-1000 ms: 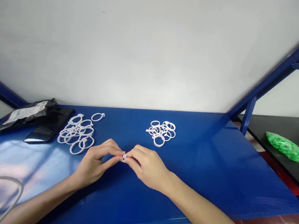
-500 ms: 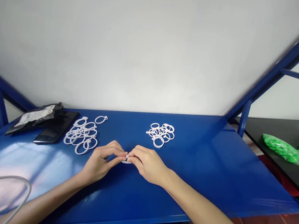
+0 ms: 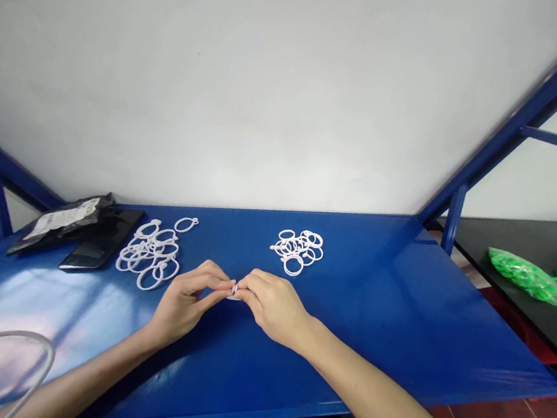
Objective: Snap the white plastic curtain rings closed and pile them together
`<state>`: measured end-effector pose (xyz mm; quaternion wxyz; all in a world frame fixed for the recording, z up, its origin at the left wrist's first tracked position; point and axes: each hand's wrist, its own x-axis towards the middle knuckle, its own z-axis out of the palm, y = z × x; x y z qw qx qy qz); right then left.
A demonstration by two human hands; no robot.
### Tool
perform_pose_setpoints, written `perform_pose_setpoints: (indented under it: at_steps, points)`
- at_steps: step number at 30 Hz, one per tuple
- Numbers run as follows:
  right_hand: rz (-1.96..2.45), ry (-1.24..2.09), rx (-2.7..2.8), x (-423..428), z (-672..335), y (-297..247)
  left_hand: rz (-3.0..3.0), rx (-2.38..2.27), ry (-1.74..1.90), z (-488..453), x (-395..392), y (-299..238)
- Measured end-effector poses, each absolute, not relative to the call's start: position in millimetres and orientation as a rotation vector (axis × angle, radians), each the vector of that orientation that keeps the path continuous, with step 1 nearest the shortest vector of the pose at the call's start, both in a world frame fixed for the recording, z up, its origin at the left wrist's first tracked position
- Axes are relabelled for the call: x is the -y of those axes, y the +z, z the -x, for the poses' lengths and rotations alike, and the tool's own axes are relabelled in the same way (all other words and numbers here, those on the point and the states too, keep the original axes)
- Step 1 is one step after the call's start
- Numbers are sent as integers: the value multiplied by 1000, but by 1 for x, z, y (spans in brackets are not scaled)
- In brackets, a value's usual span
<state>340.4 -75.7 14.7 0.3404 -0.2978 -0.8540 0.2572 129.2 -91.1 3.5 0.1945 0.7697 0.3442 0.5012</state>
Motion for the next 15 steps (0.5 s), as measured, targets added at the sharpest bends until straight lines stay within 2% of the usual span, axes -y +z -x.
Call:
perform_pose_setpoints:
  at_steps: [9,13,15]
  points:
    - [761,602,2324,75,-341,16,-2214,-921,1283,-128,92,3]
    - [960,315,2337,59,-345,13,-2448,-1241,1103,-112,67,7]
    - [1087,84,2289,47,-355,13,-2587,-1637,998,-97,48,10]
